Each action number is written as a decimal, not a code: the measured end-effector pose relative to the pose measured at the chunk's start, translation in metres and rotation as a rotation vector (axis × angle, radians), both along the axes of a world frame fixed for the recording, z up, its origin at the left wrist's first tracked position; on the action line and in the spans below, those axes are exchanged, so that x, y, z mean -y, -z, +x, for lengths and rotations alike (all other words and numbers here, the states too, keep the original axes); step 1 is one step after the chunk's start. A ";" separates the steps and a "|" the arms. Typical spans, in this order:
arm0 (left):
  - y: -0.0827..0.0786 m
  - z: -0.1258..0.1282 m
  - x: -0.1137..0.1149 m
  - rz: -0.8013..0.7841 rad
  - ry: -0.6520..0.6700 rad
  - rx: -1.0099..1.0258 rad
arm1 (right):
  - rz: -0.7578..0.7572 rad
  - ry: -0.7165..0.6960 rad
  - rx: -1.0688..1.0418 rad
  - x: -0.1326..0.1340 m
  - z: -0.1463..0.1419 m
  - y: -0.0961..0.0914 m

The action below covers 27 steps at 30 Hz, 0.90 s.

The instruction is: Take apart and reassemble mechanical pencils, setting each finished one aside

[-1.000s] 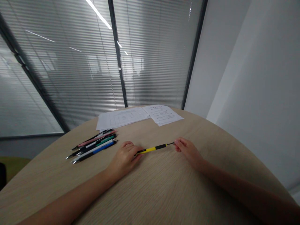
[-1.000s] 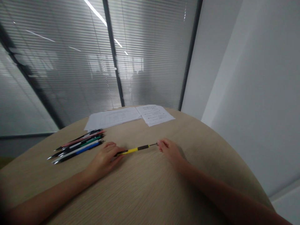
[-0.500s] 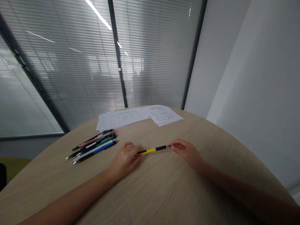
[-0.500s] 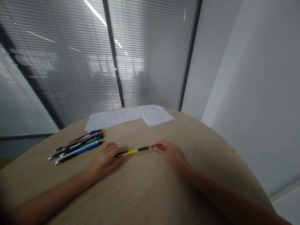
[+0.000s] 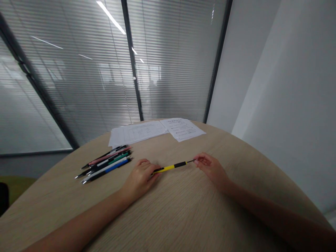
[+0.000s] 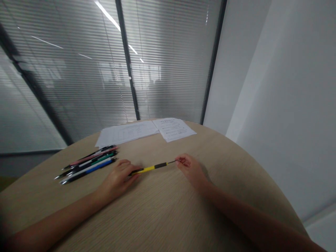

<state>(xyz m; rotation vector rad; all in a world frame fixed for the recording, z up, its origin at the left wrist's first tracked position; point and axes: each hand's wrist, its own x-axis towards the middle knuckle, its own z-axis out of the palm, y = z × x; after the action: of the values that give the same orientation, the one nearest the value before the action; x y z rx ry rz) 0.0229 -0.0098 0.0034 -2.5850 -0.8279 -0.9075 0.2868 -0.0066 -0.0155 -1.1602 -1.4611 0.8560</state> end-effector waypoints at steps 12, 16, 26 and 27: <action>-0.001 0.001 0.001 -0.042 0.026 -0.006 | 0.061 -0.037 0.222 0.003 0.000 0.005; -0.002 0.001 0.002 -0.042 0.033 -0.011 | 0.125 -0.043 0.327 0.004 0.001 0.005; -0.002 0.001 0.002 -0.028 0.068 -0.035 | 0.267 -0.079 0.402 0.008 0.002 0.005; -0.002 0.001 0.002 -0.029 0.074 -0.036 | 0.274 -0.077 0.403 0.009 0.002 0.005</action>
<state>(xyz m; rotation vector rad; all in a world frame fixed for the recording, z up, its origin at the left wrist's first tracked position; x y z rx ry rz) 0.0241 -0.0121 0.0052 -2.6647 -0.7449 -0.8727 0.2890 -0.0152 -0.0203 -1.1126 -1.8954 0.4647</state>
